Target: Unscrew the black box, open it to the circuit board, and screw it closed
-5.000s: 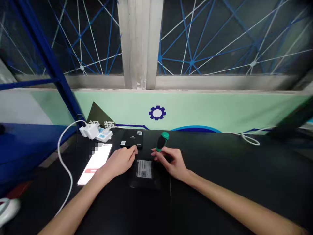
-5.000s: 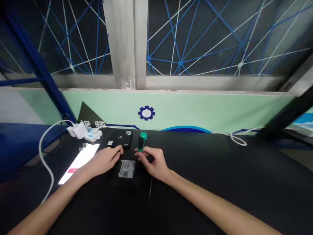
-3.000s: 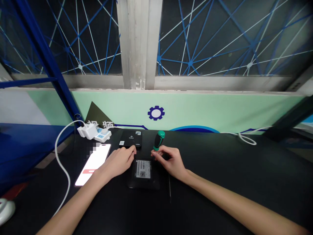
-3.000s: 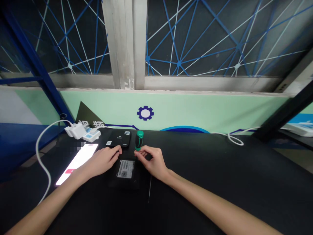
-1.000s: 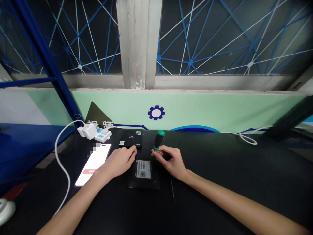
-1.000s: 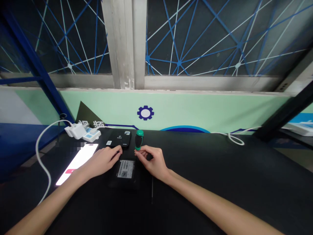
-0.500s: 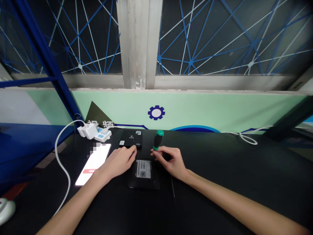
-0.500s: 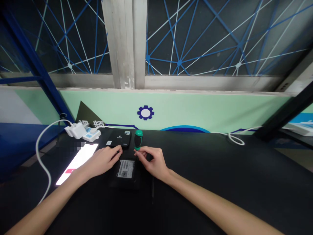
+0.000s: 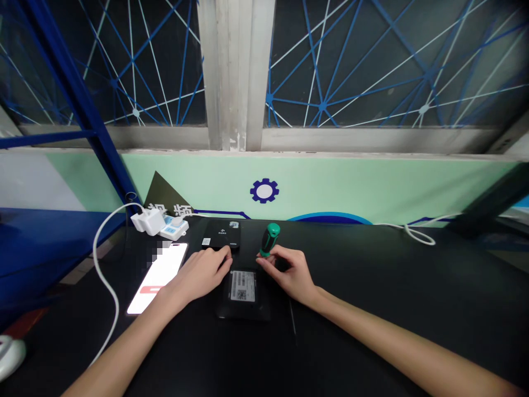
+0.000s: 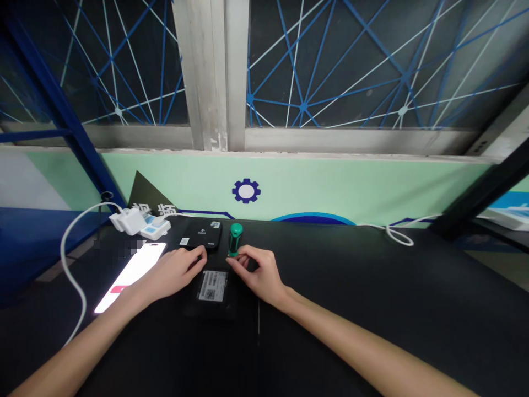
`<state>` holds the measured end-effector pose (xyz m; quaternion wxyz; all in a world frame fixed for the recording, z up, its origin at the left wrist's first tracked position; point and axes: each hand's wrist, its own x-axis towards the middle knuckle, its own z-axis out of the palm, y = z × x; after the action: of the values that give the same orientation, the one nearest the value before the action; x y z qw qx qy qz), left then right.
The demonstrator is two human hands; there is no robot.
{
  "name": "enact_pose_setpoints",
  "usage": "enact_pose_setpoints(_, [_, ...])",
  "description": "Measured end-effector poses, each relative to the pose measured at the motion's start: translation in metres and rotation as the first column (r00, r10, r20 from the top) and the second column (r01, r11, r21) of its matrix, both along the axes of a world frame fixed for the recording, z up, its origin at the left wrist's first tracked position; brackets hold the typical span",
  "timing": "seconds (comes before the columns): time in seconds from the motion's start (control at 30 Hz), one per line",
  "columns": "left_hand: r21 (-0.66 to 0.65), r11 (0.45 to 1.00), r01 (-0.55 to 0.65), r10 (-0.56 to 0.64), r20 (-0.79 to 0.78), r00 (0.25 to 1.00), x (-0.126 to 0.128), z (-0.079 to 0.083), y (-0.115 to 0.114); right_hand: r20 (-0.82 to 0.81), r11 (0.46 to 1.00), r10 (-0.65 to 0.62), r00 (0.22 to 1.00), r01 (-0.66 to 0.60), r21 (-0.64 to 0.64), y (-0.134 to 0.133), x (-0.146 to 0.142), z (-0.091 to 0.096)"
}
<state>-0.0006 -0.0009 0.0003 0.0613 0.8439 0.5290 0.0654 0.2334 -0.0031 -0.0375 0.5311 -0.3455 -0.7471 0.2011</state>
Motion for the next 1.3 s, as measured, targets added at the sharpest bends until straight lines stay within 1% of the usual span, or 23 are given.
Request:
enact_pose_setpoints(0.13, [-0.001, 1.000, 0.000, 0.000, 0.000, 1.000, -0.0005, -0.0007, 0.0001, 0.016, 0.998, 0.062, 0.998, -0.062, -0.017, -0.0007, 0.0023, -0.0004])
enact_pose_setpoints(0.23, [-0.004, 1.000, 0.006, -0.006, 0.008, 1.000, -0.0001, -0.0007, 0.0002, 0.013, 0.997, 0.078, 0.997, -0.078, -0.014, -0.0010, 0.0030, 0.0007])
enact_pose_setpoints(0.5, [-0.010, 1.000, 0.005, -0.005, 0.008, 1.000, 0.0001, 0.0016, -0.0006, 0.013, 1.000, 0.027, 1.000, -0.027, -0.001, 0.0003, 0.0001, 0.0021])
enact_pose_setpoints(0.73, [-0.003, 1.000, -0.004, 0.005, 0.007, 1.000, -0.0005, 0.0001, 0.0004, -0.009, 1.000, -0.006, 1.000, 0.006, -0.029, -0.0004, -0.0005, 0.0010])
enact_pose_setpoints(1.0, [-0.023, 0.999, -0.026, 0.027, 0.036, 0.999, 0.0025, 0.0030, -0.0014, -0.013, 1.000, -0.006, 1.000, 0.006, -0.021, 0.0011, -0.0013, 0.0019])
enact_pose_setpoints(1.3, [-0.011, 1.000, -0.027, 0.028, 0.041, 0.999, 0.0020, 0.0014, -0.0015, -0.037, 0.999, -0.011, 0.999, 0.009, -0.034, 0.0019, -0.0008, -0.0015])
